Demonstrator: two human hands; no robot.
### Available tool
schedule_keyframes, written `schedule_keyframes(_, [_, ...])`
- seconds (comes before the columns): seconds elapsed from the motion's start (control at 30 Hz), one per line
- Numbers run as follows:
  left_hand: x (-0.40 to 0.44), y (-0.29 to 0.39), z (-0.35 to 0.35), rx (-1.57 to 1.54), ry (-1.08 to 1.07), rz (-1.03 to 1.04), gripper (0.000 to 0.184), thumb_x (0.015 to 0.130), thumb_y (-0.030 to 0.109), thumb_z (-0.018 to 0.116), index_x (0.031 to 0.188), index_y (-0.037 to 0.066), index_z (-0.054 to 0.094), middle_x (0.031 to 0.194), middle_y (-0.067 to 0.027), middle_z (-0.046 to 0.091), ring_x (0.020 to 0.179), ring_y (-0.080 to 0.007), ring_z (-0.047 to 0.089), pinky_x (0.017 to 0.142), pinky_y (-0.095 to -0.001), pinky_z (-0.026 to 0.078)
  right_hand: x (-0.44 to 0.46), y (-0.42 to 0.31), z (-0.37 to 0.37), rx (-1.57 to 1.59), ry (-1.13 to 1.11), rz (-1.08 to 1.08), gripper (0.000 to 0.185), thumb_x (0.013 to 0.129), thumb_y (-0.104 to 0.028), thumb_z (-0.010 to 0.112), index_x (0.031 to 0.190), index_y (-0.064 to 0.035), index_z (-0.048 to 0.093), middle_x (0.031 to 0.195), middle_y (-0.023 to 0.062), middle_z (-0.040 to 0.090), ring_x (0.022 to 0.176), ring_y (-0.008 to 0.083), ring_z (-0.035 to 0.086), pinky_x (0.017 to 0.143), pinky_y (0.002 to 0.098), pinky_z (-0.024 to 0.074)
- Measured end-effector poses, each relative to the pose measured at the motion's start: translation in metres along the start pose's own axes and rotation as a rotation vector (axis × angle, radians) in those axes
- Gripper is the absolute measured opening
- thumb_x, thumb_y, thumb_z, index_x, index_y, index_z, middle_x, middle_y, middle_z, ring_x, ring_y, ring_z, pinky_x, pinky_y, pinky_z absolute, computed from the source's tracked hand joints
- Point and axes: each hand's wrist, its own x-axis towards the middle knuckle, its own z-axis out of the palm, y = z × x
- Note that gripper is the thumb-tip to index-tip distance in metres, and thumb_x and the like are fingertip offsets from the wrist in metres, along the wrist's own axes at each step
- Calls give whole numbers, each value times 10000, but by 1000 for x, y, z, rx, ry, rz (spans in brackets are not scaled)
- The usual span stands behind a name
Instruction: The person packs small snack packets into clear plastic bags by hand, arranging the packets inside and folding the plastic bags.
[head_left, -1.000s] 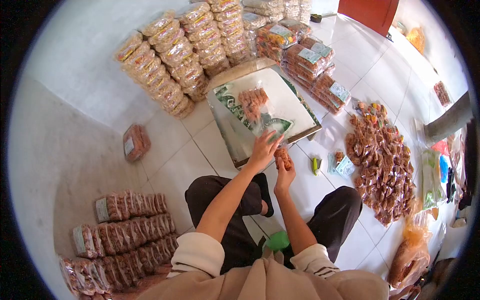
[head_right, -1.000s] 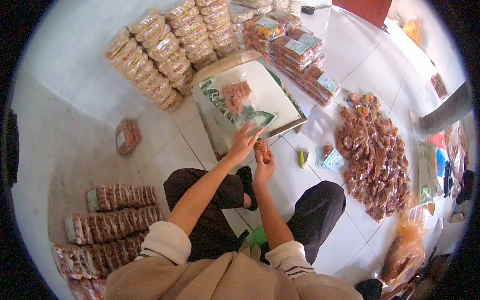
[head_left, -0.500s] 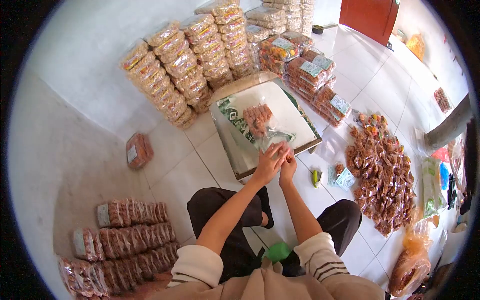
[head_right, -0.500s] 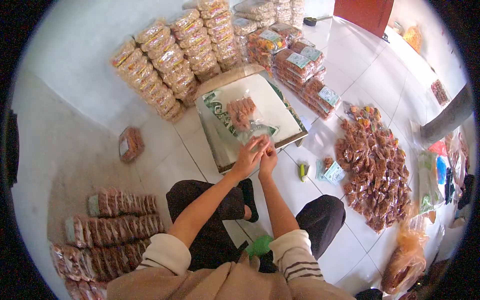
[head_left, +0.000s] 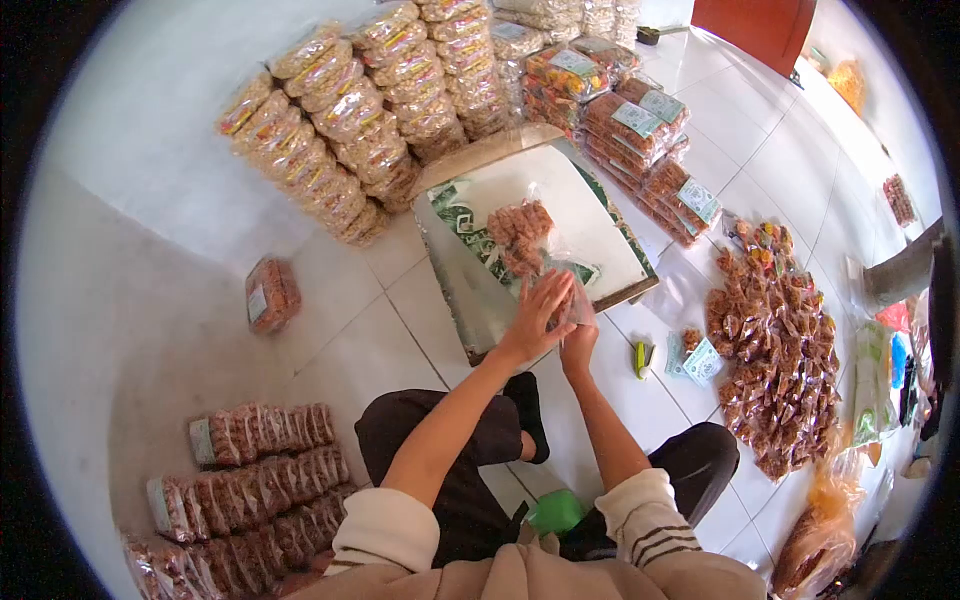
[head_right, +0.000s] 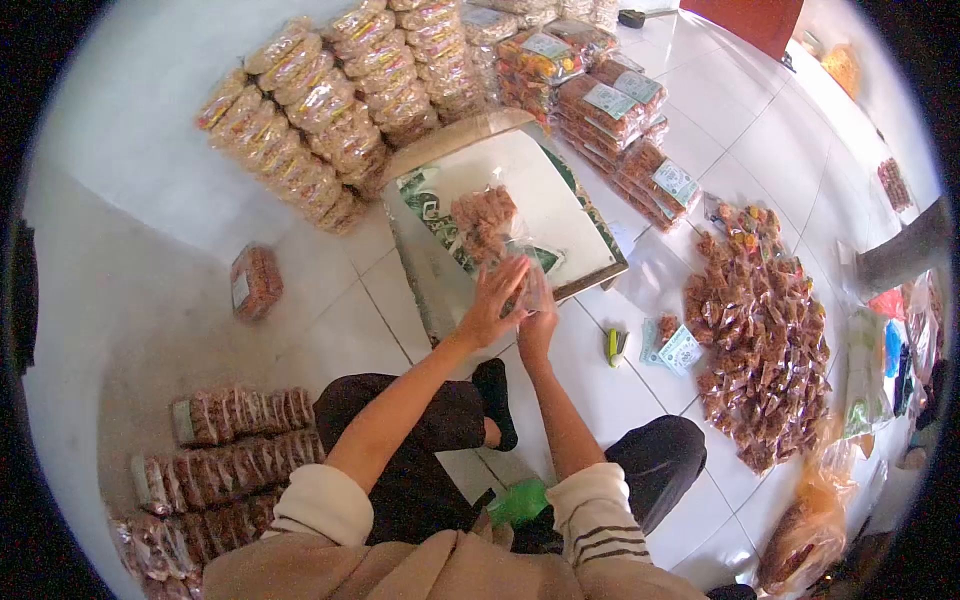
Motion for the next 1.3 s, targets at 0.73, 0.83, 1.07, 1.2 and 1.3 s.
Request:
schedule_keyframes(0.73, [8, -28, 52, -340, 640, -648, 422, 835, 273, 553, 1145, 23, 412, 1066, -134, 481, 862, -239, 537, 801, -326, 398, 35, 16, -8, -190, 117, -45, 481, 788, -98, 578, 1221, -6, 390, 1110, 170, 506, 864, 253, 555, 731, 312, 442])
schedule_keyframes(0.83, [23, -49, 61, -526, 694, -908, 400, 828, 281, 571, 1081, 11, 420, 953, -134, 539, 779, -191, 563, 646, -279, 461, 25, 10, -15, -149, 87, 165, 459, 803, -140, 592, 1201, 5, 415, 975, 134, 569, 849, 206, 549, 756, 298, 435])
schedule_keyframes(1.07, [42, -59, 62, -329, 789, -1073, 310, 797, 218, 615, 991, -6, 527, 780, -90, 617, 709, -152, 586, 632, -273, 457, 21, 10, -28, -104, -116, 43, 493, 770, -83, 606, 1218, -26, 409, 1003, 121, 555, 838, 193, 556, 757, 292, 432])
schedule_keyframes(1.2, [29, -84, 64, -423, 718, -802, 284, 817, 215, 591, 1015, 15, 549, 749, -48, 613, 650, -110, 553, 608, -223, 436, 33, 11, -30, -136, -244, -89, 516, 733, -9, 578, 1218, -59, 408, 1001, 122, 548, 790, 212, 550, 742, 303, 436])
schedule_keyframes(1.3, [24, -79, 59, -555, 566, -833, 339, 849, 280, 540, 1091, 44, 506, 871, -54, 590, 732, -106, 529, 659, -221, 420, 41, 0, -28, -127, -319, -108, 528, 719, 15, 565, 1215, -68, 403, 1011, 132, 537, 796, 217, 533, 743, 316, 435])
